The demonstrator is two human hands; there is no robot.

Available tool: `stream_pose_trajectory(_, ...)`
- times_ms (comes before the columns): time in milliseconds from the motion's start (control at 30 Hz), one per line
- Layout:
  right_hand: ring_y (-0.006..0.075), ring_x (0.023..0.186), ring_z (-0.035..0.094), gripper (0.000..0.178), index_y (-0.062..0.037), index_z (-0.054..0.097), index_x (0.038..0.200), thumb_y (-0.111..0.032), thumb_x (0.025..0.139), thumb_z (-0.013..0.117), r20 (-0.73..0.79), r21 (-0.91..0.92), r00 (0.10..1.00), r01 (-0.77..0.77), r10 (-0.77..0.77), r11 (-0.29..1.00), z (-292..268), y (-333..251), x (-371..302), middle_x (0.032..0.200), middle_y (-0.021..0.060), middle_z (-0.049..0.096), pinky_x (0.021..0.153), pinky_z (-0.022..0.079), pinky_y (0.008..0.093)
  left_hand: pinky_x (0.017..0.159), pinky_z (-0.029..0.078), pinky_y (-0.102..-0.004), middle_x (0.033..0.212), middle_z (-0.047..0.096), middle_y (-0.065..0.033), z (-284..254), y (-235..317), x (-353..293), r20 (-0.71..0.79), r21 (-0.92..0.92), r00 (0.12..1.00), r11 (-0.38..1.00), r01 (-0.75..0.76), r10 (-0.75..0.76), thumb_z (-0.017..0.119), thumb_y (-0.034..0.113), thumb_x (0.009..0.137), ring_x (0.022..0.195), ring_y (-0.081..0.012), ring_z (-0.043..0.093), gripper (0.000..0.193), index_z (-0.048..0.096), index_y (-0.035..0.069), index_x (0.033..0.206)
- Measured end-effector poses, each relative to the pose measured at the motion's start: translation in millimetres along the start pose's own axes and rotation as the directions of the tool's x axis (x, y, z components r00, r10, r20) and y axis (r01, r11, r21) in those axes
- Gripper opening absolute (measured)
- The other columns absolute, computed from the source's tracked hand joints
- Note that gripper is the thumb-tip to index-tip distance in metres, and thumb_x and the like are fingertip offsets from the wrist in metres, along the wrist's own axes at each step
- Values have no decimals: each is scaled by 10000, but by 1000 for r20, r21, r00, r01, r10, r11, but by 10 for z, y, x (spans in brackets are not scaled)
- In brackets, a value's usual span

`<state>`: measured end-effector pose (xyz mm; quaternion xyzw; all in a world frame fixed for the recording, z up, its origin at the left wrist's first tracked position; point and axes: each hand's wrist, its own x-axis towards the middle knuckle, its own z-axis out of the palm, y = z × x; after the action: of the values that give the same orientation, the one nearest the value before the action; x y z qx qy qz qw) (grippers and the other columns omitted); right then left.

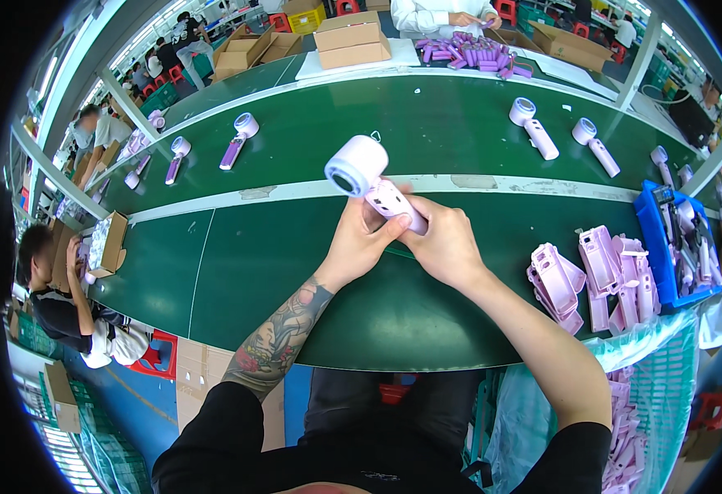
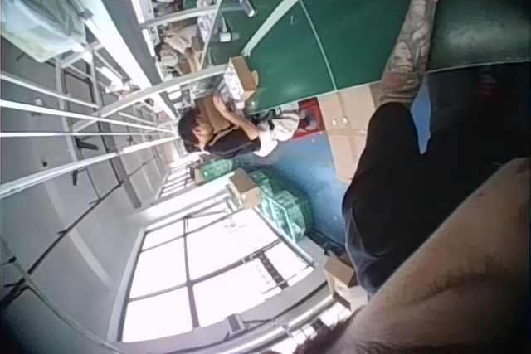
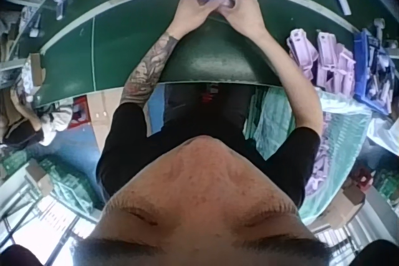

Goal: The person assembles handheld fans by fitting plastic covers onto fan bodies and placing them onto the assembly table. The person also cuts open a cardboard box with a pen and transfers plastic covers from a basket onto the table to assemble more fans.

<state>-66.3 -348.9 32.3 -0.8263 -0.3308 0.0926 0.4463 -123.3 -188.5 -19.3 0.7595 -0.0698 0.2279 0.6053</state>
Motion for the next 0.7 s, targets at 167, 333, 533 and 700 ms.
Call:
stream_pose_trajectory(167, 223, 720, 684, 355, -3, 674, 1205, -52, 853, 685, -31, -26, 997, 64, -64, 998, -17, -49, -16, 798, 115, 703, 656, 517, 354, 1012, 503, -349, 1341, 558, -205, -50, 154, 20, 103, -25, 971, 976, 218, -214, 599, 75, 983, 1213, -264, 591, 545, 369, -5, 1470)
stream_pose_trajectory(333, 236, 785, 684, 374, 32, 607, 1256, -87, 904, 653, 79, 409, 996, -5, -29, 912, 48, 69, 44, 906, 124, 700, 699, 537, 341, 1059, 469, -358, 1443, 459, -233, -13, 172, 51, 131, -224, 973, 951, 214, -189, 630, 64, 966, 1285, -266, 534, 657, 290, -6, 1523)
stream_pose_trajectory(533, 234, 854, 675, 396, 45, 534, 1275, -196, 975, 625, 278, 874, 960, -258, 10, 411, -46, 179, 105, 1003, 129, 671, 755, 552, 321, 1061, 461, -362, 1490, 409, -223, 132, 115, -23, 204, -313, 973, 934, 171, -110, 658, 68, 954, 1316, -256, 495, 803, 173, 16, 1592)
stream_pose_trajectory(700, 201, 838, 667, 381, 26, 548, 1215, -270, 991, 634, 253, 827, 967, -222, 11, 516, -57, 162, 106, 976, 117, 663, 737, 544, 291, 1030, 462, -339, 1504, 398, -201, 195, 238, -45, 157, -89, 983, 990, 109, -94, 663, 83, 953, 1260, -249, 523, 817, 166, 17, 1598)
